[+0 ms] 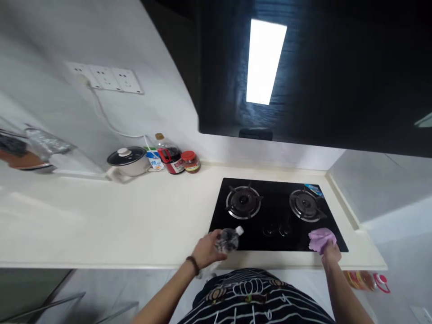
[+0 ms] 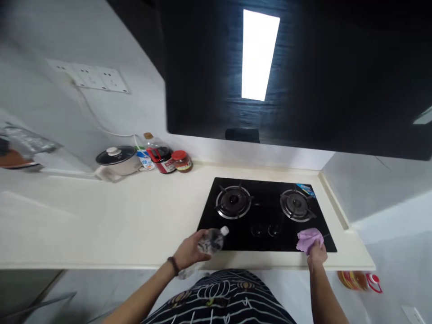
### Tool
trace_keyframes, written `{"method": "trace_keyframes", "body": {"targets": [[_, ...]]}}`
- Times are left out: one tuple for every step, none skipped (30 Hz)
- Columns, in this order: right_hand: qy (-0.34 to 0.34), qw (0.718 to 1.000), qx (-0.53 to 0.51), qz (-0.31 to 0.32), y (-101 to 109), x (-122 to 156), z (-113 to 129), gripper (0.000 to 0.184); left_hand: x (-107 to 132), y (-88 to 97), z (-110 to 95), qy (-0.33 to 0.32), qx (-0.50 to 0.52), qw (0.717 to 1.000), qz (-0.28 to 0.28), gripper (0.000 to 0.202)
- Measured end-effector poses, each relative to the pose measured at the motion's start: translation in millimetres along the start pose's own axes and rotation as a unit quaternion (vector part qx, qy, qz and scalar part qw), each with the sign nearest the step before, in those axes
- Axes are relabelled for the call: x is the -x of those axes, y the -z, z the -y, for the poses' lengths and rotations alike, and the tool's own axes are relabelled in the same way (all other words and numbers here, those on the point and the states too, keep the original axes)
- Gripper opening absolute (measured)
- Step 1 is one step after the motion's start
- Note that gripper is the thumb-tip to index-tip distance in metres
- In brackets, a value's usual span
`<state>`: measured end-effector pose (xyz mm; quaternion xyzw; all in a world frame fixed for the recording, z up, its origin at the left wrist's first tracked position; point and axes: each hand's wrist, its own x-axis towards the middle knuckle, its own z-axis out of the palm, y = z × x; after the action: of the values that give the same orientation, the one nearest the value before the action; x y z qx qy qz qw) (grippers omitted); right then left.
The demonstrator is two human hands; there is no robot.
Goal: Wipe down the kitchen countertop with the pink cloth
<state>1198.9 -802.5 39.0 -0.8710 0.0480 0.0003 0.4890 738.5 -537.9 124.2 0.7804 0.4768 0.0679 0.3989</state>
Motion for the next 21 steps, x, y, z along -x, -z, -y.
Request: {"method": "trace_keyframes", "body": {"targets": [[-0.012, 1.0, 0.002, 0.001, 4.3, -10.7, -7.2, 0.064, -2.2, -22.1, -27.6, -0.008, -0.038, 0.999, 0.032, 0.075], [-0.021, 1.0, 0.002, 0.007, 8.5, -20.9, -13.9, 0.063, -5.0, -44.4, -54.7, -0.013, -0.08, 0.995, 0.063, 0.076], [-0.024, 1.0, 0.0, 0.018, 12.2, -30.5, -20.0, 0.061, -8.4, -66.7, -81.0, -0.022, -0.117, 0.989, 0.088, 0.077], [-0.025, 0.999, -0.002, 0.029, 15.3, -39.3, -25.2, 0.06, -12.2, -88.5, -105.9, -0.032, -0.15, 0.982, 0.109, 0.078], [-0.026, 0.999, -0.005, 0.041, 17.6, -47.3, -29.6, 0.059, -16.3, -109.6, -129.0, -0.042, -0.178, 0.975, 0.126, 0.079], [-0.026, 0.998, -0.007, 0.052, 19.4, -54.1, -33.1, 0.059, -20.5, -129.5, -150.0, -0.049, -0.202, 0.968, 0.14, 0.081], [-0.027, 0.998, -0.009, 0.063, 20.6, -59.8, -35.7, 0.059, -24.5, -147.6, -168.4, -0.053, -0.222, 0.962, 0.149, 0.083], [-0.028, 0.997, -0.012, 0.075, 21.4, -64.2, -37.7, 0.059, -28.1, -163.5, -184.0, -0.054, -0.24, 0.957, 0.154, 0.084], [-0.027, 0.996, -0.013, 0.086, 22.0, -67.5, -39.3, 0.059, -31.0, -176.9, -196.9, -0.052, -0.254, 0.953, 0.156, 0.085], [-0.027, 0.995, -0.014, 0.099, 22.4, -69.7, -40.7, 0.058, -33.3, -187.4, -207.1, -0.05, -0.265, 0.951, 0.154, 0.085], [-0.025, 0.993, -0.015, 0.111, 22.8, -71.1, -41.9, 0.056, -34.7, -195.1, -214.7, -0.047, -0.272, 0.949, 0.151, 0.084], [-0.024, 0.992, -0.014, 0.123, 23.0, -71.8, -43.2, 0.055, -35.2, -200.2, -220.2, -0.044, -0.277, 0.949, 0.148, 0.083], [-0.022, 0.991, -0.012, 0.133, 23.2, -72.2, -44.4, 0.053, -34.9, -202.9, -223.8, -0.04, -0.278, 0.949, 0.144, 0.081], [-0.02, 0.99, -0.009, 0.142, 23.3, -72.4, -45.8, 0.051, -33.9, -203.6, -225.8, -0.035, -0.279, 0.949, 0.141, 0.08], [-0.018, 0.989, -0.004, 0.149, 23.2, -72.6, -47.1, 0.05, -32.4, -203.0, -226.6, -0.03, -0.278, 0.95, 0.138, 0.079], [-0.015, 0.988, 0.002, 0.154, 23.0, -72.9, -48.3, 0.048, -30.7, -201.3, -226.1, -0.023, -0.275, 0.952, 0.134, 0.077], [-0.012, 0.987, 0.009, 0.159, 22.8, -73.2, -49.4, 0.045, -28.8, -199.1, -224.5, -0.015, -0.268, 0.954, 0.131, 0.077], [-0.009, 0.986, 0.015, 0.164, 22.4, -73.4, -50.3, 0.043, -27.0, -196.8, -221.8, -0.007, -0.257, 0.958, 0.128, 0.078], [-0.005, 0.985, 0.02, 0.169, 22.0, -73.6, -51.0, 0.041, -25.3, -194.4, -217.8, -0.002, -0.238, 0.963, 0.124, 0.079], [-0.001, 0.984, 0.025, 0.174, 21.7, -73.7, -51.6, 0.04, -23.9, -192.2, -212.4, -0.007, -0.213, 0.969, 0.126, 0.08], [0.002, 0.984, 0.029, 0.178, 21.6, -73.7, -52.0, 0.039, -22.7, -190.0, -205.6, -0.02, -0.191, 0.971, 0.14, 0.082]]}}
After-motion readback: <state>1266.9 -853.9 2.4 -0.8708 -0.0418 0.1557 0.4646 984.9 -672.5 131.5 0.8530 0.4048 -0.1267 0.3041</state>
